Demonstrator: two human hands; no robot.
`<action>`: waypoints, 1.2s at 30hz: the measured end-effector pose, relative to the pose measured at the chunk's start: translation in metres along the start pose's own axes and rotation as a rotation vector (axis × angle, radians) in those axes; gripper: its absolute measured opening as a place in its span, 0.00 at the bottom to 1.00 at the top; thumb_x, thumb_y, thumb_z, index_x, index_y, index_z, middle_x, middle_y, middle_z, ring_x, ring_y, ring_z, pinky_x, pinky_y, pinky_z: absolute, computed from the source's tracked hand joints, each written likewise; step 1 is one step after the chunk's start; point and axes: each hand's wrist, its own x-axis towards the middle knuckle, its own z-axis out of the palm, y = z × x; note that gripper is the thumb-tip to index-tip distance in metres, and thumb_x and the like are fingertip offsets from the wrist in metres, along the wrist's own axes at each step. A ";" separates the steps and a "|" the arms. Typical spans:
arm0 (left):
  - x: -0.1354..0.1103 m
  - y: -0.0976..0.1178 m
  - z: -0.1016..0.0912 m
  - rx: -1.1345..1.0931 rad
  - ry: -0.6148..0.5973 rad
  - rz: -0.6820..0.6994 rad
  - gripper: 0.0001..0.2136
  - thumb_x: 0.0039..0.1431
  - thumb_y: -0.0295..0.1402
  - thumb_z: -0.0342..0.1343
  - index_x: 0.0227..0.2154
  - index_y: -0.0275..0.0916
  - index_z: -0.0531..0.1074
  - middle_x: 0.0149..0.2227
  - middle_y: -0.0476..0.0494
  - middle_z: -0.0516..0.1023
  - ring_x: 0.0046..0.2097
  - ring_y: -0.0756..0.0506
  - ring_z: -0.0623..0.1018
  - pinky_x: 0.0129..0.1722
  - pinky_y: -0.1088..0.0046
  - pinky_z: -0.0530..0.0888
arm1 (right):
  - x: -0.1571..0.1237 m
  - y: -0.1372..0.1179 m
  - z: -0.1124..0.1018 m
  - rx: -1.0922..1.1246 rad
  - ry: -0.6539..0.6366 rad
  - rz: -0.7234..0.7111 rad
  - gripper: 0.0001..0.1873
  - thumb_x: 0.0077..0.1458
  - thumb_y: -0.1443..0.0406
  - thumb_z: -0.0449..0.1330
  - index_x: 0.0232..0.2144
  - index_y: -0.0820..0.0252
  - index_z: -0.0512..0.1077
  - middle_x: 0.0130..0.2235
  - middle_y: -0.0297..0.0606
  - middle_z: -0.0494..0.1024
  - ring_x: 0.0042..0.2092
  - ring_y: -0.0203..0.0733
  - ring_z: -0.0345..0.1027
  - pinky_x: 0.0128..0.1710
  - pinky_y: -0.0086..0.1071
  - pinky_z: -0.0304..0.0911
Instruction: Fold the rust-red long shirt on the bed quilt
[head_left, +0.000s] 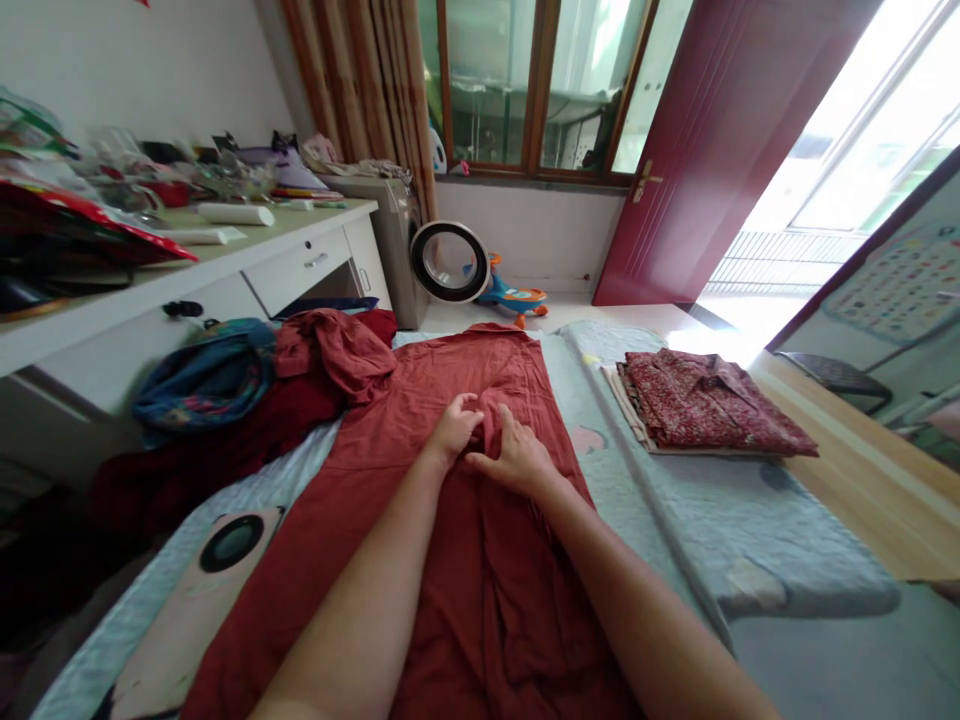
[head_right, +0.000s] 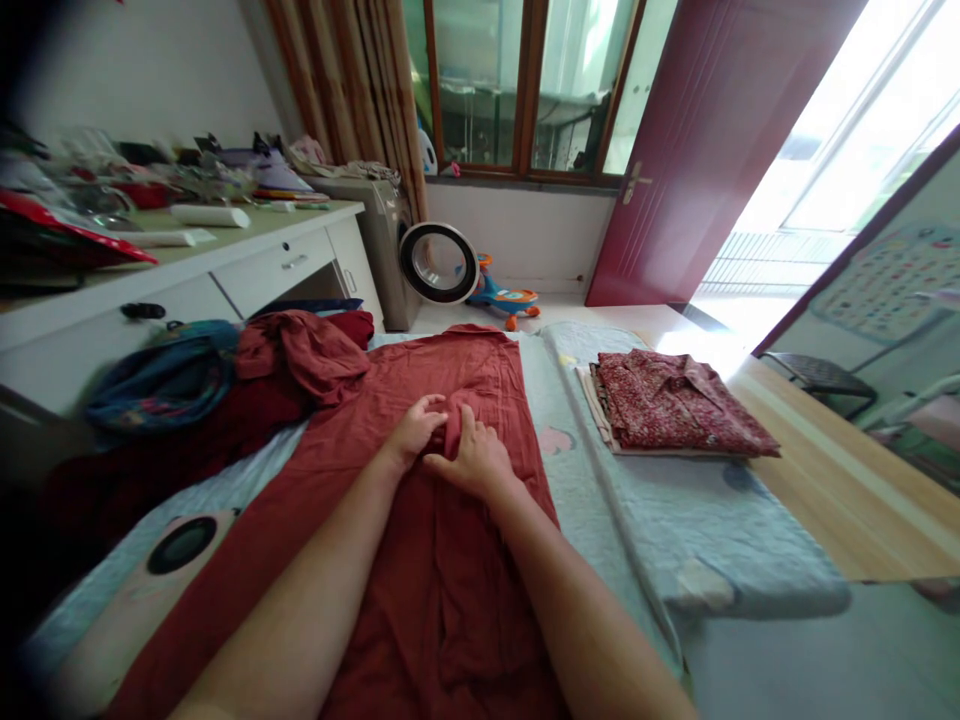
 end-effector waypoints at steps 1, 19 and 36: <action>-0.002 0.002 0.000 -0.127 -0.068 0.017 0.20 0.58 0.28 0.46 0.55 0.38 0.62 0.43 0.41 0.80 0.38 0.48 0.81 0.36 0.73 0.76 | 0.001 0.001 0.007 -0.009 0.025 0.020 0.52 0.47 0.47 0.61 0.66 0.66 0.50 0.60 0.55 0.67 0.56 0.58 0.65 0.51 0.44 0.61; 0.015 -0.010 0.024 0.124 0.161 0.274 0.18 0.50 0.35 0.65 0.44 0.36 0.73 0.44 0.39 0.77 0.45 0.45 0.77 0.47 0.69 0.74 | 0.015 0.062 0.017 0.763 0.412 0.245 0.09 0.45 0.59 0.50 0.28 0.56 0.66 0.28 0.31 0.70 0.32 0.39 0.62 0.34 0.30 0.60; 0.041 -0.006 0.020 0.197 0.019 0.336 0.14 0.54 0.22 0.49 0.39 0.38 0.76 0.41 0.44 0.82 0.42 0.46 0.79 0.45 0.73 0.72 | 0.009 0.060 0.014 0.790 0.384 0.185 0.09 0.47 0.61 0.48 0.26 0.56 0.66 0.26 0.30 0.68 0.31 0.40 0.60 0.33 0.30 0.58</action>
